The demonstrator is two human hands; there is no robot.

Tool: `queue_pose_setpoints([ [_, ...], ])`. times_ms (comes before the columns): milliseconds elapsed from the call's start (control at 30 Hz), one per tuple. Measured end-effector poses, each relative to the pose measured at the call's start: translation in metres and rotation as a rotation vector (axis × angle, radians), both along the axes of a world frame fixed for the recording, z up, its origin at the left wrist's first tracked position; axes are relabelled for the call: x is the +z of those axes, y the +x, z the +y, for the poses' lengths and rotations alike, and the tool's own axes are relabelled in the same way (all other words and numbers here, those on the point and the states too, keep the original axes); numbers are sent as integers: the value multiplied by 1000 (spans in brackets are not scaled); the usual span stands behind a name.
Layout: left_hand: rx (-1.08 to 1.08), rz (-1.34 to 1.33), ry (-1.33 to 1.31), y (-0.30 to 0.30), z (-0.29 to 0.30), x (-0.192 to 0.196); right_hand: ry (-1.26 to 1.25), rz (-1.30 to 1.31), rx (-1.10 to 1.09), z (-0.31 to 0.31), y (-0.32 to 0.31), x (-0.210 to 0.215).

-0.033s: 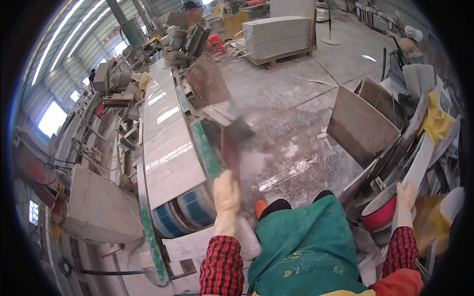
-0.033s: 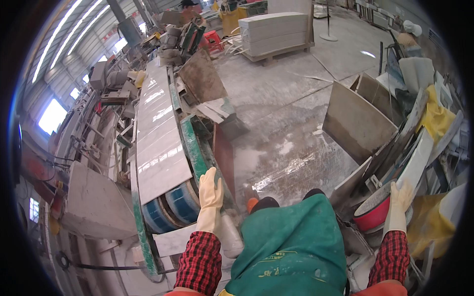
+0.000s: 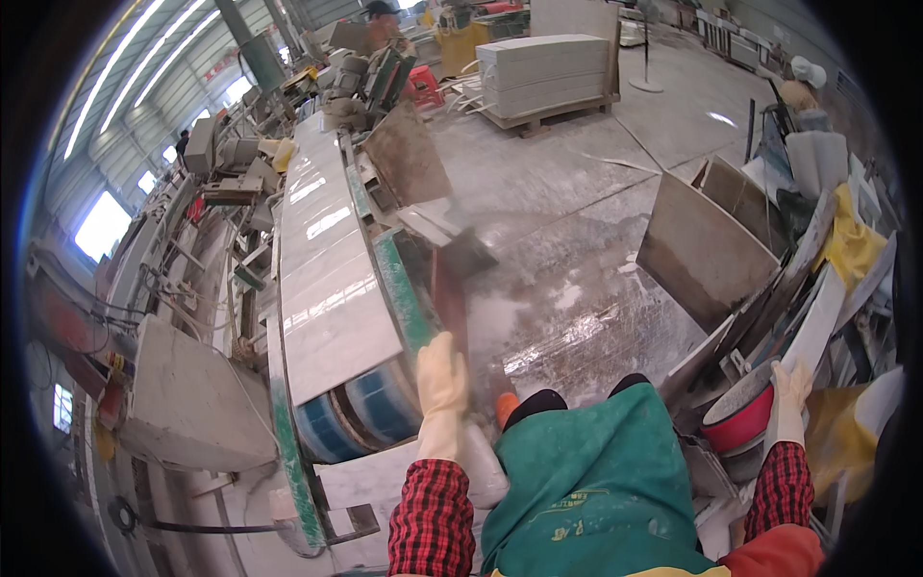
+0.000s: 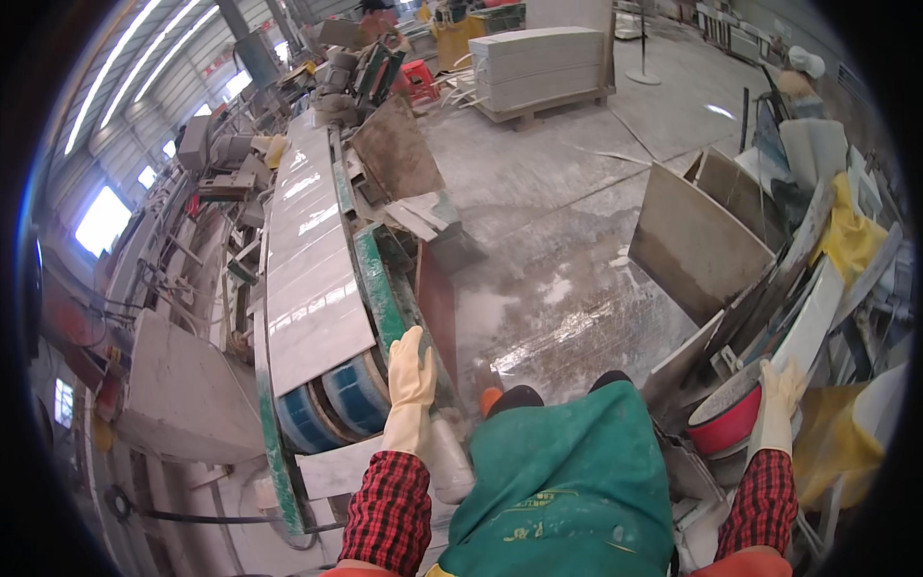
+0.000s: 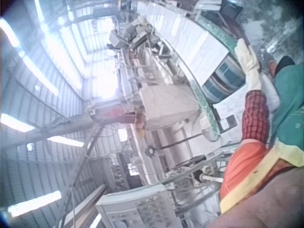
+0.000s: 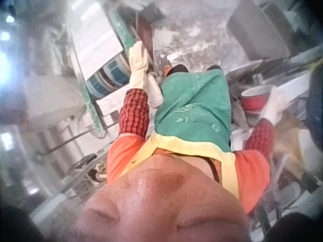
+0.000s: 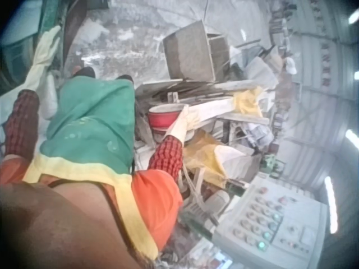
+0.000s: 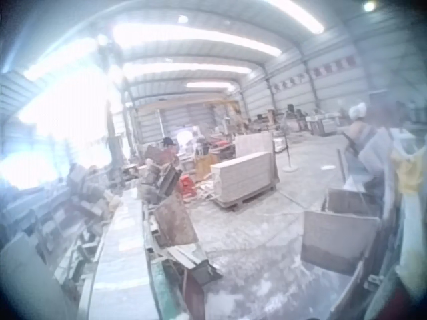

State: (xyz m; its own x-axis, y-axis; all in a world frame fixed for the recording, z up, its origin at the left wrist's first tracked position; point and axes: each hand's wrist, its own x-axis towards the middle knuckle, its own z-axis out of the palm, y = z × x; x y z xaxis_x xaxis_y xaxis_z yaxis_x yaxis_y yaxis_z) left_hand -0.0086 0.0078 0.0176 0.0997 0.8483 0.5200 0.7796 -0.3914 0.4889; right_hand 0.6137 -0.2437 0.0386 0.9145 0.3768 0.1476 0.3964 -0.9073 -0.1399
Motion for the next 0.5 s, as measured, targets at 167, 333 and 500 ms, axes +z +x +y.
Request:
queue_pose_setpoints([
  [167,2,-42,113,-1,0,6,-73,124,-148,16,-4,8],
  [333,12,-101,47,2,2,-8,36,128,28,-24,110,-36],
  [500,37,-103,37,-10,2,-11,1030,570,95,-2,91,4],
])
